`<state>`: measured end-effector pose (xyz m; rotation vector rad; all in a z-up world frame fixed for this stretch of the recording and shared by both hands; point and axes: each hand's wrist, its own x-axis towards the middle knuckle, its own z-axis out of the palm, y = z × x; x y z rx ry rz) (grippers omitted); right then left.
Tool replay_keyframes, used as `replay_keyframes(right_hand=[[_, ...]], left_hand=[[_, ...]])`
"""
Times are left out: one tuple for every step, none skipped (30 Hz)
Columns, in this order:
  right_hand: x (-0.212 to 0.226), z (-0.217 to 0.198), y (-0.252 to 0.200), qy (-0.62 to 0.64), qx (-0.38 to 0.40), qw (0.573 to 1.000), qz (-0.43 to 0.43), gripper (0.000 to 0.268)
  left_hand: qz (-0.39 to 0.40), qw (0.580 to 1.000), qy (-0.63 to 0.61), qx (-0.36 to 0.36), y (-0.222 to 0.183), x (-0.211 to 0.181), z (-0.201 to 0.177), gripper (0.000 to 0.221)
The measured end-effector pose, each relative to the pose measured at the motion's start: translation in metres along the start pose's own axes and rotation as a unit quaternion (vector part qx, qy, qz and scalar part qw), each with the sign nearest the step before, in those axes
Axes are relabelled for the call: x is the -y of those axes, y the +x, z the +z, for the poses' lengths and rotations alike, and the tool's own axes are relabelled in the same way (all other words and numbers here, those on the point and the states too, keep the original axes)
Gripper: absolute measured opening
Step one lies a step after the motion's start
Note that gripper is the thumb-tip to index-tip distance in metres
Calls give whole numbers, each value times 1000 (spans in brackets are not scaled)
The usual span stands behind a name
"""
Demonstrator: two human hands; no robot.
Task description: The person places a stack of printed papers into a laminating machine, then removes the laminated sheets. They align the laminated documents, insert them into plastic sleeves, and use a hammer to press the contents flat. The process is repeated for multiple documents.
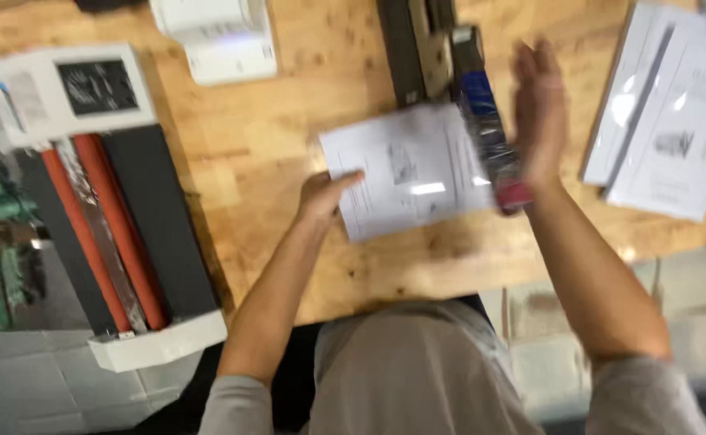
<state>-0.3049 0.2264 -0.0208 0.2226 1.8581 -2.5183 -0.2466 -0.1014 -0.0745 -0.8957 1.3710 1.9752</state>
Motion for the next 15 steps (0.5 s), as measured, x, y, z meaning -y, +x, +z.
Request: replay_keyframes(right_hand=[[-8,-10,19,-112,-67,991,-4,58],[-24,-16,13,-216,-131,967,18,49],[-41,-21,6,-218,-80,970,70,45],[-44,-36,7,-229,-42,967,104,41],[-45,-50,7,-240,-3,961,138,37],[-47,-60,11,-248,43,952,173,33],[-46,-69,15,-256,90,940,207,29],[-50,-73,9,-226,92,945,219,29],[-54,-76,3,-197,93,948,232,29],[-50,-83,7,-172,86,953,233,29],[-44,-91,12,-153,62,959,229,29],[-39,-98,13,-134,41,962,233,28],[-35,-105,14,-115,21,965,237,28],[-31,-109,18,-107,19,964,241,26],[-29,-112,21,-100,17,964,246,24]], left_hand=[[33,999,-23,0,5,-11,-3,35],[17,1000,-15,-18,-8,-5,-14,35],[0,999,-7,-36,-22,1,-24,35],[-10,999,0,-31,-21,1,-18,35],[-17,1000,-7,-23,-20,-1,-11,35],[-23,999,-18,-22,-21,-5,-7,36],[-29,999,-29,-21,-21,-8,-1,36],[-42,998,-10,-40,-29,-6,0,36],[-55,997,8,-60,-37,-2,1,36],[-62,995,29,-67,-31,-4,11,37],[-35,995,56,-69,-24,-5,26,38],[-16,994,79,-77,-21,2,42,39],[4,991,102,-85,-18,10,58,40],[14,985,126,-118,-15,18,72,42],[23,977,149,-152,-11,26,85,45]])
